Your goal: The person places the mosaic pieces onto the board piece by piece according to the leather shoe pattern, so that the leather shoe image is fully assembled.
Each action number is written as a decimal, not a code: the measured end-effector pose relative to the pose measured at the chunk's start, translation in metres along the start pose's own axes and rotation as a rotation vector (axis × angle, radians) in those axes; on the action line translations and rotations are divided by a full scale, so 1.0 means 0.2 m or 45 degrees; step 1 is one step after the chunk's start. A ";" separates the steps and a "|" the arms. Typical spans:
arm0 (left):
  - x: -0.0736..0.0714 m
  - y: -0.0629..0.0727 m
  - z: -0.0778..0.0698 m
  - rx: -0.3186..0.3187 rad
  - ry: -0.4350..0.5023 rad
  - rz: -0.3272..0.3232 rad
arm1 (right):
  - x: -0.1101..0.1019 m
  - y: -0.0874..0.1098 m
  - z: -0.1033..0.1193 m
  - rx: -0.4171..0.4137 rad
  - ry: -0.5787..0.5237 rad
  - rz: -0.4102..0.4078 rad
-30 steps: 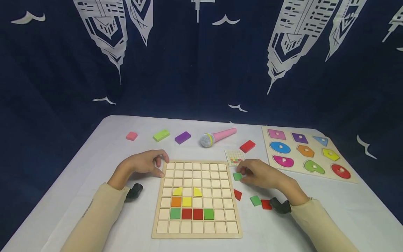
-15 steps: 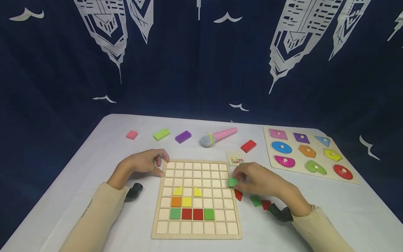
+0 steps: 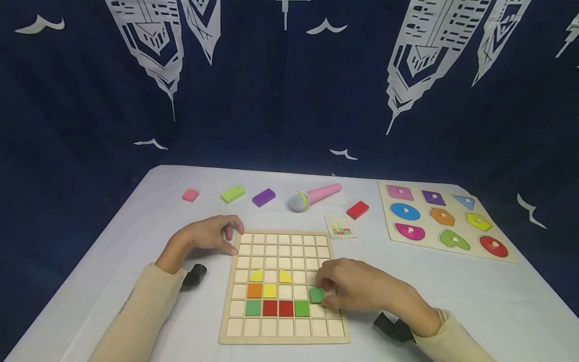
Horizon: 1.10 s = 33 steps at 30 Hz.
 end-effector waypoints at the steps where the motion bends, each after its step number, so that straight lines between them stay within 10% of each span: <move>1: 0.00 0.00 0.00 -0.007 -0.001 -0.004 | 0.01 0.00 0.01 -0.005 0.008 0.014; 33: 0.00 -0.02 0.01 -0.016 0.003 -0.002 | 0.04 0.00 0.07 -0.042 0.078 0.081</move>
Point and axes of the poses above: each hand's wrist, its own y-axis away from the middle knuckle, its own x-axis out of the palm, z = x × y, the point moved 1 cm from there along -y, towards the middle knuckle, and after that the axes turned 6 degrees about y, right-handed, at the moved point
